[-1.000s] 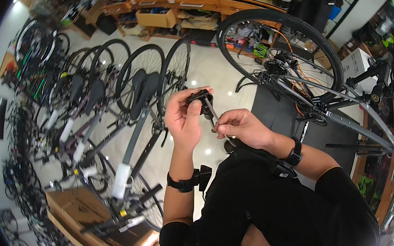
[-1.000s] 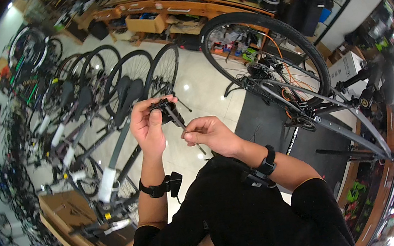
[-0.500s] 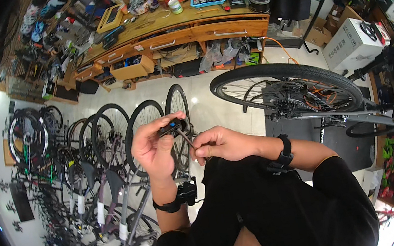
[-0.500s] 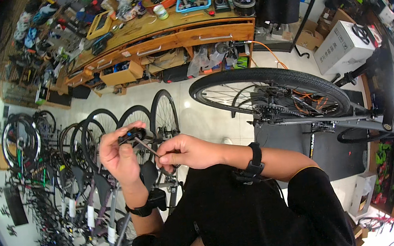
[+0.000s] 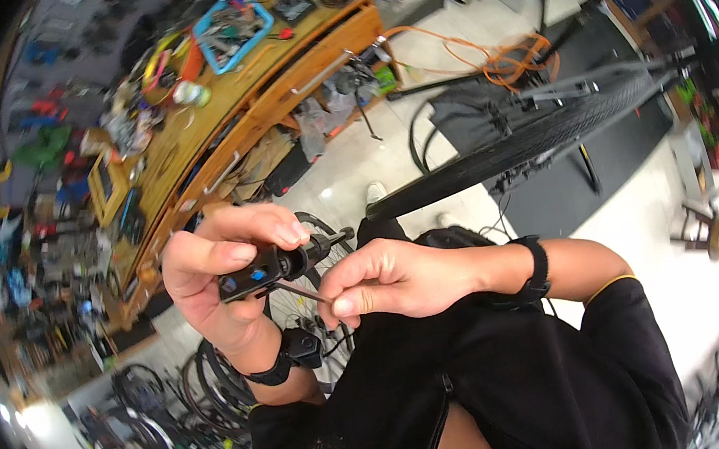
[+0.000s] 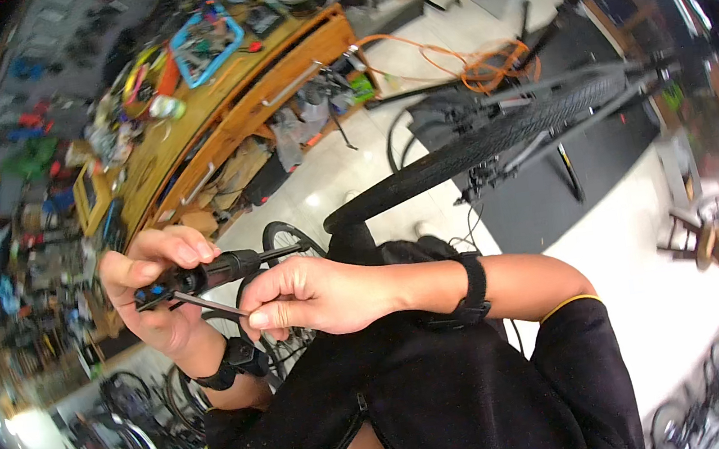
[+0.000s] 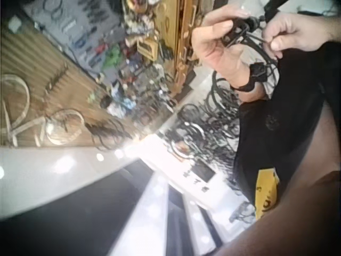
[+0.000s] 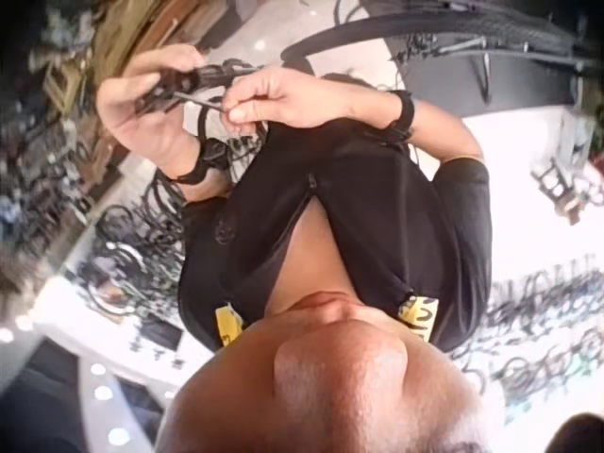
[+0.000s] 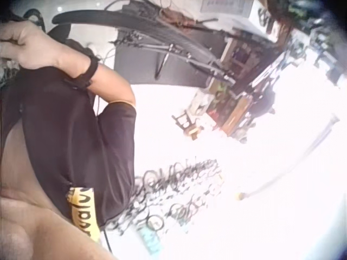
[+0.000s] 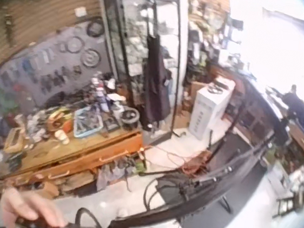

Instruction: The person installs a kickstand onto the rear chainstay of a bicycle by positioning the stand and using a hex key to tighten the mounting bolt.

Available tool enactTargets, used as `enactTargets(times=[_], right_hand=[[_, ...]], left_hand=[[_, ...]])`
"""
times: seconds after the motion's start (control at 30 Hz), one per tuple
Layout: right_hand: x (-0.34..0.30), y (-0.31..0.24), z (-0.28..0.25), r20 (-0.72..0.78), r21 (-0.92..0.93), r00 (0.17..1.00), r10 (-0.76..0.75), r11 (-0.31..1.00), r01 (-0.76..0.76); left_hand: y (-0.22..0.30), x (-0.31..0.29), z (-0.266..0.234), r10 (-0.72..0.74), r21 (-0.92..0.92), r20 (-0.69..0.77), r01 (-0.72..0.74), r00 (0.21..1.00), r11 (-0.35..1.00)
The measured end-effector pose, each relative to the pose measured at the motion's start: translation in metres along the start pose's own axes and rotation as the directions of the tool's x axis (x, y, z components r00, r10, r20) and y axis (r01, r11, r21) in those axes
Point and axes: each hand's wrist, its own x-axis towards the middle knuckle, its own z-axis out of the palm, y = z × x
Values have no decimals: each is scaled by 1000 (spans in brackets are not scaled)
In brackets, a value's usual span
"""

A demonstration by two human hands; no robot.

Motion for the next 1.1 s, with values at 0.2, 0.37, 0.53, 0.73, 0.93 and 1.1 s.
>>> enactTargets(times=[0.2,0.37,0.53,0.73,0.93,1.1], right_hand=[[47,8,-8,-391,-118,919,-39,993,-9],[86,24,6,-717,-110,684,-135,991,79],[94,34,6,-800,-196,537,-266,963,184],[88,47,-4,-878,-187,382,-287,942,278],[96,61,-24,-907,-121,303,-292,870,478],[110,51,-30,-958,-126,166,-232,866,483]], left_hand=[[-70,48,-71,27,-552,247,118,969,825],[-96,81,-108,32,-539,427,226,904,811],[-102,108,-105,-44,-499,568,387,822,775],[-120,120,-85,-155,-334,641,455,752,826],[-123,122,-75,-304,-116,616,466,726,877],[-146,131,-68,-320,-93,608,465,727,880]])
